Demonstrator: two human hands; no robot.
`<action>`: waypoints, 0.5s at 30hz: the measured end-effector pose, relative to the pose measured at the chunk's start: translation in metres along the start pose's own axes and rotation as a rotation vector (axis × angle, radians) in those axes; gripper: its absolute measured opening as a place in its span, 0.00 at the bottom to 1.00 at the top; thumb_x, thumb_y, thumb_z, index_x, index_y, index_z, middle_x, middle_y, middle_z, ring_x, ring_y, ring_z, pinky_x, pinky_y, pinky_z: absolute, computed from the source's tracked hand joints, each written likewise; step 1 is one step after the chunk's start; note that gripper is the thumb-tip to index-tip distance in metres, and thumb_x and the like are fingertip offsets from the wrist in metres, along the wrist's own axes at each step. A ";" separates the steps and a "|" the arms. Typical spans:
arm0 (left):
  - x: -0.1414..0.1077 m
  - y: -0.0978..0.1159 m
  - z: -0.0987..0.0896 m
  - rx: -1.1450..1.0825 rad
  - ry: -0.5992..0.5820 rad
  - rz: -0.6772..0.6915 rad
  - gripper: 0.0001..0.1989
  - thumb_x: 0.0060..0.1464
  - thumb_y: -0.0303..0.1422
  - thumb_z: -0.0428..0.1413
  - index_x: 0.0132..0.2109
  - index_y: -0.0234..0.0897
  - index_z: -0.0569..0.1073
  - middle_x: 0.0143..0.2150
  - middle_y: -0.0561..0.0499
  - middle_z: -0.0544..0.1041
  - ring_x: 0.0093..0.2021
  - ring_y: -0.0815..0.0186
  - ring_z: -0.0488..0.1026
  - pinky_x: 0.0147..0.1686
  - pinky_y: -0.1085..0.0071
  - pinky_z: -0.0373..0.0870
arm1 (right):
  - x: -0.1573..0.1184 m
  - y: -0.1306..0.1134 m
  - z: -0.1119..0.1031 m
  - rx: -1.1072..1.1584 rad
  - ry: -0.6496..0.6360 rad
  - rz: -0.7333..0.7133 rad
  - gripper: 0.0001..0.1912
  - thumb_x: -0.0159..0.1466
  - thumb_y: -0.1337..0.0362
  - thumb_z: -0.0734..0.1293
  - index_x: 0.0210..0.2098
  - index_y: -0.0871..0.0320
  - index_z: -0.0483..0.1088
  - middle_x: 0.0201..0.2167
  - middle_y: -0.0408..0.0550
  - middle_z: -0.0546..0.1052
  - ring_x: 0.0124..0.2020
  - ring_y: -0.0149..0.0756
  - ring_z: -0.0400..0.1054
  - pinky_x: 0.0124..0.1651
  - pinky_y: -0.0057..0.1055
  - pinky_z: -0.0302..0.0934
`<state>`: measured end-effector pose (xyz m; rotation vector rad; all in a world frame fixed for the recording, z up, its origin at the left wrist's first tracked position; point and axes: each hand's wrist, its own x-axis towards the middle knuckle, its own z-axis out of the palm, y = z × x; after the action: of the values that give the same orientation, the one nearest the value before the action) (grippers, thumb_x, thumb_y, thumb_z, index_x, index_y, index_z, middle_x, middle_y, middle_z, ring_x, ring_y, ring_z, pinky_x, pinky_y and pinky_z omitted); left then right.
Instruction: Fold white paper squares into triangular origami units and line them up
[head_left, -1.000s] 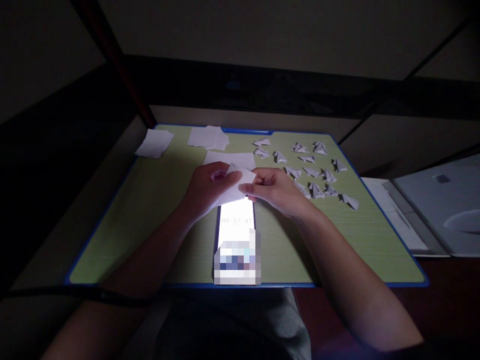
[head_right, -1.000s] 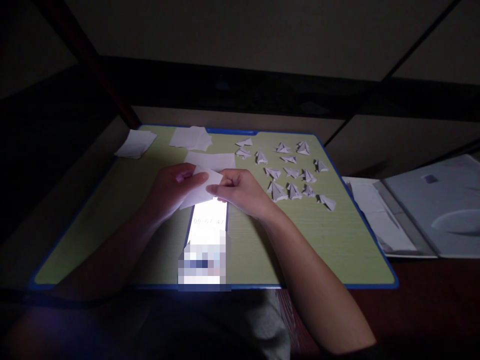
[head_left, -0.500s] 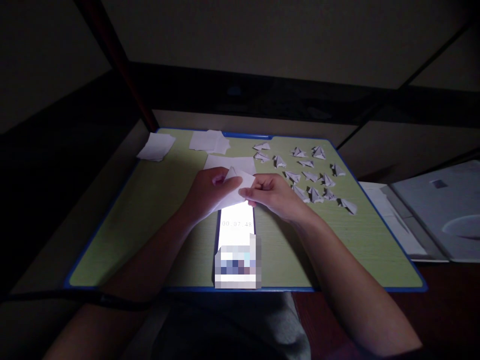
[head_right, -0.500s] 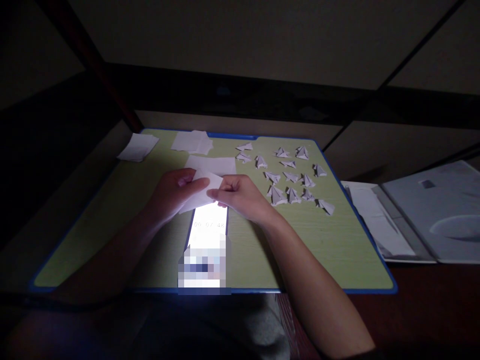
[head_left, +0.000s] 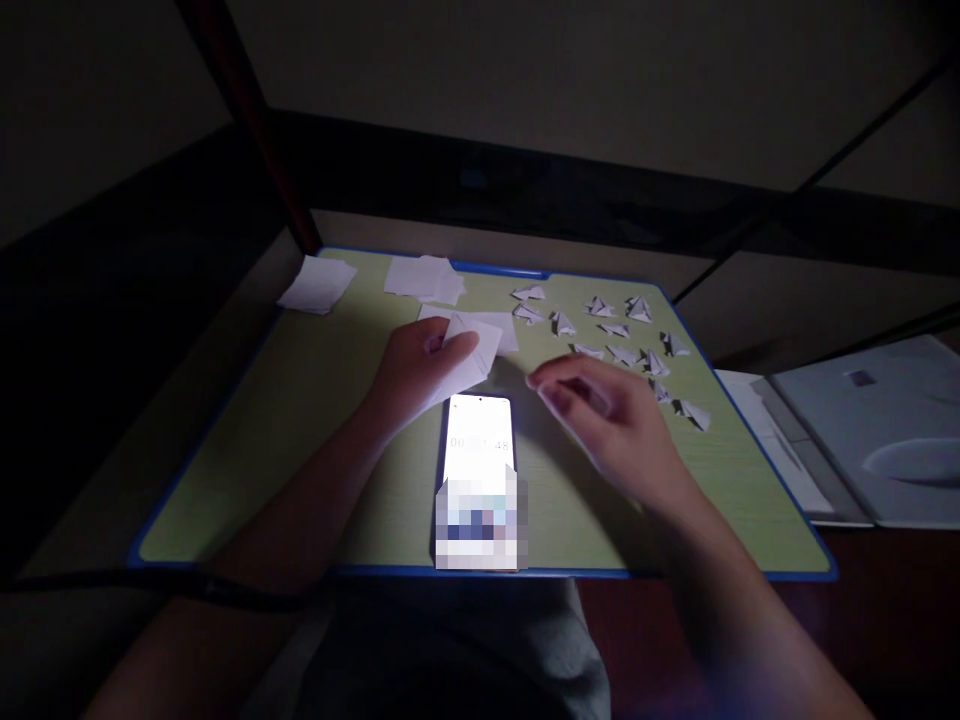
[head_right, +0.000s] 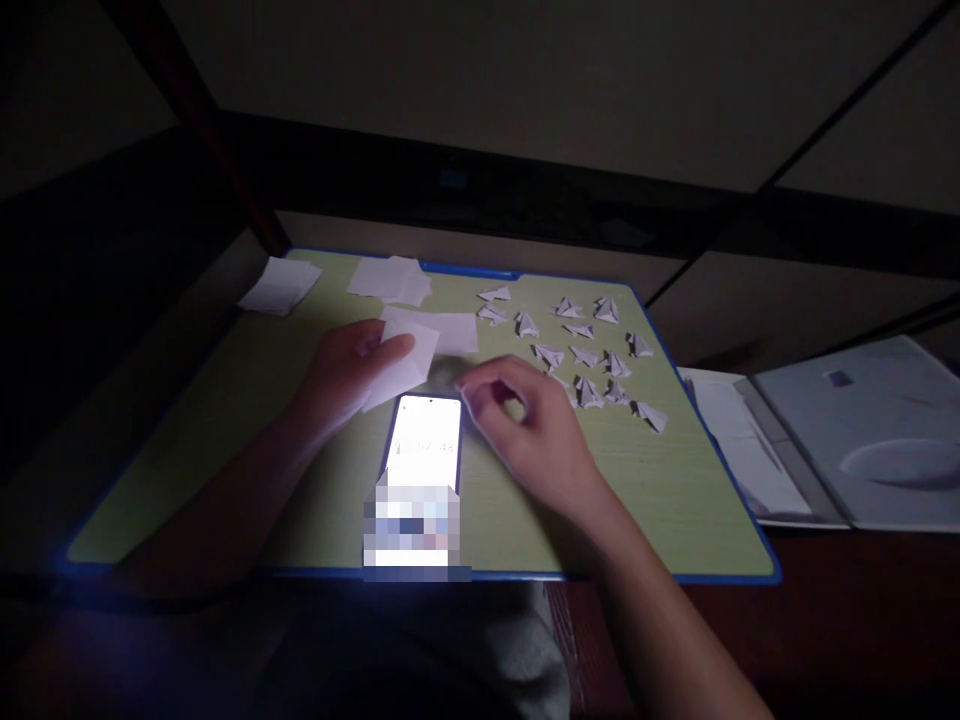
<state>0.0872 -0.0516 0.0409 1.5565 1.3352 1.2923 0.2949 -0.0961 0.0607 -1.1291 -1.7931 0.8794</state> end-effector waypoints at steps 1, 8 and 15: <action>0.000 0.001 0.000 0.017 0.010 -0.004 0.20 0.50 0.38 0.58 0.20 0.39 0.55 0.19 0.58 0.55 0.21 0.72 0.53 0.20 0.72 0.48 | -0.017 -0.004 0.002 -0.027 -0.024 -0.071 0.06 0.64 0.66 0.65 0.37 0.55 0.76 0.39 0.48 0.78 0.42 0.37 0.72 0.44 0.37 0.64; 0.000 0.008 0.004 0.076 -0.047 -0.069 0.12 0.51 0.39 0.55 0.27 0.35 0.69 0.23 0.54 0.69 0.26 0.70 0.64 0.23 0.73 0.56 | -0.094 0.002 0.027 -0.239 -0.152 -0.199 0.18 0.60 0.75 0.63 0.43 0.50 0.76 0.55 0.48 0.70 0.55 0.45 0.64 0.51 0.48 0.64; 0.001 0.005 0.004 0.146 -0.039 -0.064 0.13 0.51 0.39 0.55 0.25 0.36 0.66 0.22 0.55 0.66 0.25 0.70 0.62 0.23 0.73 0.53 | -0.090 0.007 0.030 -0.307 -0.190 -0.225 0.19 0.57 0.76 0.62 0.42 0.51 0.77 0.59 0.47 0.68 0.61 0.49 0.59 0.58 0.53 0.58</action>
<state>0.0921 -0.0515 0.0449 1.6151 1.4707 1.1410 0.2934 -0.1807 0.0173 -1.0294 -2.2205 0.6073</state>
